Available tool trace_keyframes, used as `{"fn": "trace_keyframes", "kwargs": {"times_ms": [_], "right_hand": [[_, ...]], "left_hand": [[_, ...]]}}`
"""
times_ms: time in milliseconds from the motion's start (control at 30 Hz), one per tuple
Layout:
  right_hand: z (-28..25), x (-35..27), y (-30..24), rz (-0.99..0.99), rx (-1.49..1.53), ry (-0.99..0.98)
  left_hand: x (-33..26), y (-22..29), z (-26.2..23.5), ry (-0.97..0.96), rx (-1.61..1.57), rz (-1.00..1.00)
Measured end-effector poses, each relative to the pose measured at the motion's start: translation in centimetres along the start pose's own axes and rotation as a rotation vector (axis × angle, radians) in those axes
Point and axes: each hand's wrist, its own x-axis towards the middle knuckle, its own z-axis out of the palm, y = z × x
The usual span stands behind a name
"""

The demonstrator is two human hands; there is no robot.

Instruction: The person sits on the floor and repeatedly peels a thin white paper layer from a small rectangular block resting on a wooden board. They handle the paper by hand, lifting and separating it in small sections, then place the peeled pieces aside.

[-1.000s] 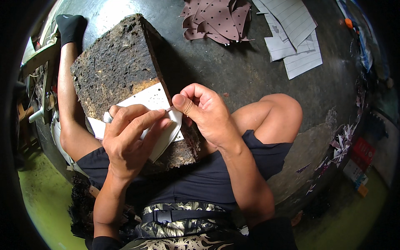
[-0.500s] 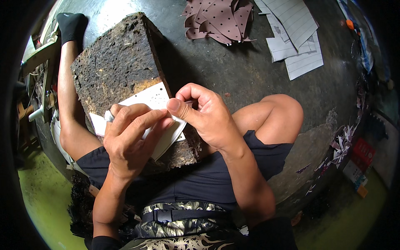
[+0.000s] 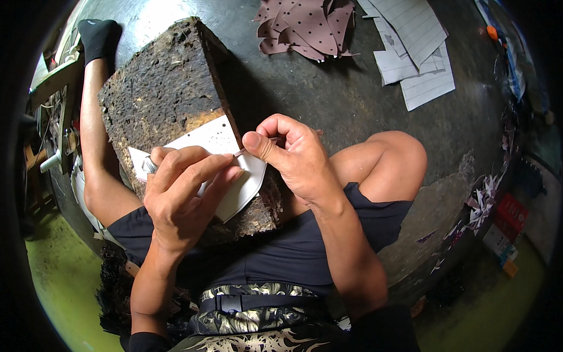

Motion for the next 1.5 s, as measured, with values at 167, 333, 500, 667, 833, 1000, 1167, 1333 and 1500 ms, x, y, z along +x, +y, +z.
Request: {"fn": "trace_keyframes", "kwargs": {"times_ms": [167,333,500,667,833,1000,1167,1333,1500], "right_hand": [[-1.0,0.1,-0.1,0.034,-0.070,-0.003],[-1.3,0.4,0.0,0.012,-0.137,0.034],[-1.4,0.5,-0.1,0.018,-0.208,0.072],[-1.7,0.8,-0.1,0.009,-0.282,0.095],[-1.9,1.2,0.1,-0.004,-0.337,0.116],[-2.0,1.4,-0.1,-0.018,-0.416,0.153],[-1.9,1.6,-0.1,-0.041,-0.467,0.170],[-2.1,2.0,0.0,-0.073,-0.524,0.188],[-2.4,2.4,0.0,-0.065,-0.612,0.233]], "left_hand": [[0.1,-0.2,0.2,0.009,-0.006,0.007],[-0.2,-0.1,0.1,-0.004,-0.017,-0.030],[-0.2,-0.3,0.0,-0.018,-0.015,-0.020],[-0.2,-0.2,0.0,-0.020,-0.043,-0.034],[0.1,-0.4,-0.4,-0.056,-0.028,-0.026],[0.4,-0.4,-0.9,-0.084,0.011,-0.028],[0.6,-0.4,-1.2,-0.112,0.073,-0.016],[0.7,-0.7,-1.4,-0.136,0.096,0.007],[0.7,-0.7,-1.4,-0.141,0.077,0.009]]}}
